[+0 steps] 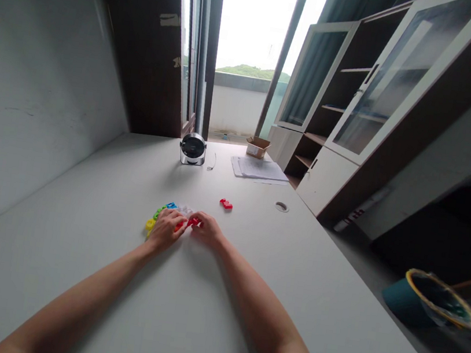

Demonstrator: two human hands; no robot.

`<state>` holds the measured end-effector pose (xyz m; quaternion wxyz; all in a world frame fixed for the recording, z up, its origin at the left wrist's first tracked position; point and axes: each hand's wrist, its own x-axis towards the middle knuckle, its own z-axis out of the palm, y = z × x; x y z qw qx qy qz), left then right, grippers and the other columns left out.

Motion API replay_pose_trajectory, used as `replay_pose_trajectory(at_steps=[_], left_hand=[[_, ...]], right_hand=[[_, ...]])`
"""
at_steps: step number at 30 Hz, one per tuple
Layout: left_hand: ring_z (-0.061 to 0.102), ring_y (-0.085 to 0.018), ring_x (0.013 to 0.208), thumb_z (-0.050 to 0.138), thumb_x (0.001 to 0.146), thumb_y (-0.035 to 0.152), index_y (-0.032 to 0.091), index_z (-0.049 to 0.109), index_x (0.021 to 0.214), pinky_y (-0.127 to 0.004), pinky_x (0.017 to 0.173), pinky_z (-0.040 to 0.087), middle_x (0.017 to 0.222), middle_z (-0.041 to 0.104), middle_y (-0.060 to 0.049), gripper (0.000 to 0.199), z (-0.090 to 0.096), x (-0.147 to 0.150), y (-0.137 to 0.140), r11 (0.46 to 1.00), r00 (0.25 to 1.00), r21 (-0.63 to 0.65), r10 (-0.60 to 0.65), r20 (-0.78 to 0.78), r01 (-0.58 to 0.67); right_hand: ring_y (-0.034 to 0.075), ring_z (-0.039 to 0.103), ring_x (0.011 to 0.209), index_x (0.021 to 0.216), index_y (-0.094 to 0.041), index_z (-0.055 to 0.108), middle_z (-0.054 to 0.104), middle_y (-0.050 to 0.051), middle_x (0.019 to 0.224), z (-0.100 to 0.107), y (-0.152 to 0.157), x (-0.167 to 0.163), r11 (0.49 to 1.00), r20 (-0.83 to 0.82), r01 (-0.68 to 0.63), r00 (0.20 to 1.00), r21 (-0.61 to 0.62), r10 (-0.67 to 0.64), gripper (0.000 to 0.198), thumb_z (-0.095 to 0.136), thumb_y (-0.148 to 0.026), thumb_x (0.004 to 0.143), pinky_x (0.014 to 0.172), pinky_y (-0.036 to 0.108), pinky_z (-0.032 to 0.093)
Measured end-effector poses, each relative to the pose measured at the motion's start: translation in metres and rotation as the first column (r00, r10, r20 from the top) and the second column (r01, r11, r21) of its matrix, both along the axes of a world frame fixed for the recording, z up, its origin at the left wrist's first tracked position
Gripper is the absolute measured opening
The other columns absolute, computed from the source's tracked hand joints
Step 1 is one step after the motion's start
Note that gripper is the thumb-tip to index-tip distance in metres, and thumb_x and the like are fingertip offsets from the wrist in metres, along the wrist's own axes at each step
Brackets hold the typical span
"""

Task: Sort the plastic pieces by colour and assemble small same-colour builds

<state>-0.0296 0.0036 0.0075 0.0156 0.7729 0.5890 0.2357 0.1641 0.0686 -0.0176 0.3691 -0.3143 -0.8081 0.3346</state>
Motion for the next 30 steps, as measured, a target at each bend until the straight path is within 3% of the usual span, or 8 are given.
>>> replay_pose_trajectory(at_steps=[8, 13, 16, 30], left_hand=[[0.053, -0.025, 0.113, 0.053, 0.096, 0.034, 0.027, 0.071, 0.104, -0.044, 0.112, 0.033, 0.111, 0.068, -0.006, 0.021, -0.0074, -0.001, 0.0041, 0.996, 0.997, 0.08, -0.054, 0.049, 0.05], [0.056, -0.026, 0.111, 0.06, 0.092, 0.032, 0.027, 0.07, 0.109, -0.046, 0.111, 0.036, 0.108, 0.069, -0.006, 0.02, -0.0069, 0.0001, 0.0036, 0.986, 0.993, 0.149, -0.084, 0.08, 0.071], [0.057, -0.027, 0.11, 0.061, 0.092, 0.031, 0.027, 0.069, 0.111, -0.047, 0.112, 0.036, 0.108, 0.069, -0.006, 0.021, -0.0048, 0.0005, 0.0024, 0.982, 0.991, 0.168, -0.097, 0.088, 0.081], [0.061, -0.025, 0.109, 0.055, 0.096, 0.029, 0.027, 0.067, 0.112, -0.048, 0.116, 0.033, 0.112, 0.072, -0.005, 0.02, -0.0011, 0.0036, 0.0002, 0.976, 0.988, 0.203, -0.106, 0.107, 0.083]], right_hand=[[0.012, 0.052, 0.065, 0.096, -0.018, 0.073, 0.069, 0.0, 0.079, -0.0041, 0.0016, -0.0043, 0.997, -0.015, 0.058, 0.998, -0.052, -0.059, 0.021, 0.057, -0.022, 0.083, 0.062, 0.023, 0.042], [0.015, 0.058, 0.07, 0.102, -0.018, 0.073, 0.071, 0.001, 0.081, -0.0042, 0.0031, -0.0023, 0.991, -0.02, 0.059, 0.998, -0.116, -0.061, 0.028, 0.063, -0.04, 0.088, 0.066, 0.024, 0.044], [0.014, 0.057, 0.068, 0.095, -0.018, 0.073, 0.069, 0.001, 0.077, -0.0007, 0.0012, -0.001, 0.988, -0.01, 0.064, 0.998, -0.141, -0.066, 0.031, 0.065, -0.047, 0.088, 0.063, 0.024, 0.042], [0.011, 0.05, 0.058, 0.073, -0.018, 0.064, 0.063, -0.001, 0.064, -0.002, 0.0008, -0.0021, 0.978, 0.021, 0.082, 0.997, -0.192, -0.079, 0.041, 0.058, -0.054, 0.092, 0.058, 0.022, 0.037]])
